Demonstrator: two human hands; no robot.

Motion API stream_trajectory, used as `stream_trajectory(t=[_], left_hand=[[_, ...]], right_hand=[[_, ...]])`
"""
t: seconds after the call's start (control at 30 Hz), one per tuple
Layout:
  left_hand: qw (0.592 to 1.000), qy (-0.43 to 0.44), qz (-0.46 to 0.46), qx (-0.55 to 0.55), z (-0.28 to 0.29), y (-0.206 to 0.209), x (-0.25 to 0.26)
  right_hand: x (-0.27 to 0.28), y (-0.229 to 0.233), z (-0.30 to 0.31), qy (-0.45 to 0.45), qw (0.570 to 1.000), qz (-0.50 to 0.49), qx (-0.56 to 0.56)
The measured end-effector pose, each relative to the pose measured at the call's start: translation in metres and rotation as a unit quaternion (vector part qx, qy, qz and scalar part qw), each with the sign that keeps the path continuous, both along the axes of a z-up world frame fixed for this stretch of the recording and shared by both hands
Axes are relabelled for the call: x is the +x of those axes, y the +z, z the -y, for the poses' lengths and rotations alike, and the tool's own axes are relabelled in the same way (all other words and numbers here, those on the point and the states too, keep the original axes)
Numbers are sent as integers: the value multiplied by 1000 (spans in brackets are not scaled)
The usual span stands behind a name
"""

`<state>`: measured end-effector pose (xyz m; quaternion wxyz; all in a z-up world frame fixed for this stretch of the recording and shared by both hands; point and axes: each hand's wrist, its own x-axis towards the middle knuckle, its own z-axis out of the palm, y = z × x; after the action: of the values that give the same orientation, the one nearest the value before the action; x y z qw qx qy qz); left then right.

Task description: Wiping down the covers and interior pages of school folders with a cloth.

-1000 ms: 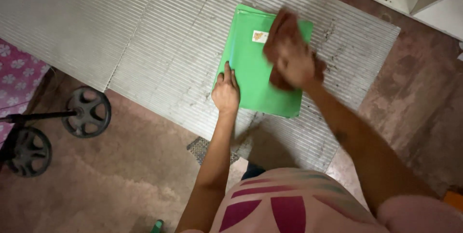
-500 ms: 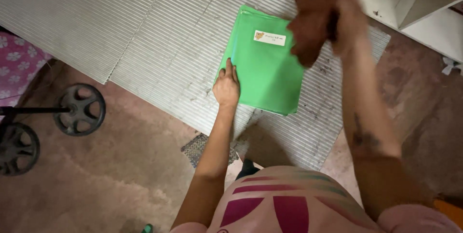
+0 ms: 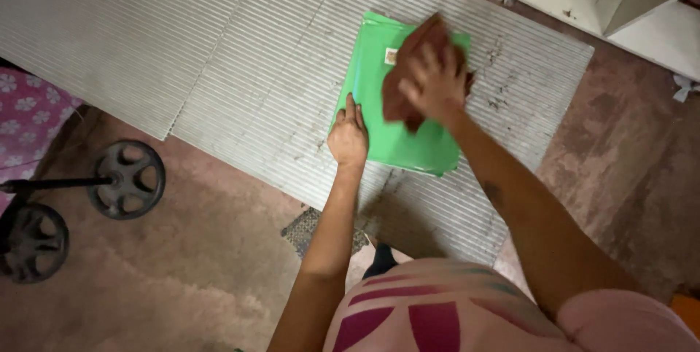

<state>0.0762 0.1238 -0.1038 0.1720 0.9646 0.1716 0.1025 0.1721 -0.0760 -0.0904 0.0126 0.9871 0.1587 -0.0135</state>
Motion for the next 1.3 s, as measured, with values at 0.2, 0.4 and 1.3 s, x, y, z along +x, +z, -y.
stream_trajectory(t=[0.2, 0.4, 1.3], left_hand=[[997, 3, 54, 56, -1, -3, -6], [999, -22, -37, 24, -6, -37, 0], [989, -58, 118, -67, -9, -19, -5]], right_hand=[[23, 14, -40, -160, 986, -9, 37], [3, -28, -62, 105, 978, 135, 123], [-101, -68, 65, -286, 877, 29, 385]])
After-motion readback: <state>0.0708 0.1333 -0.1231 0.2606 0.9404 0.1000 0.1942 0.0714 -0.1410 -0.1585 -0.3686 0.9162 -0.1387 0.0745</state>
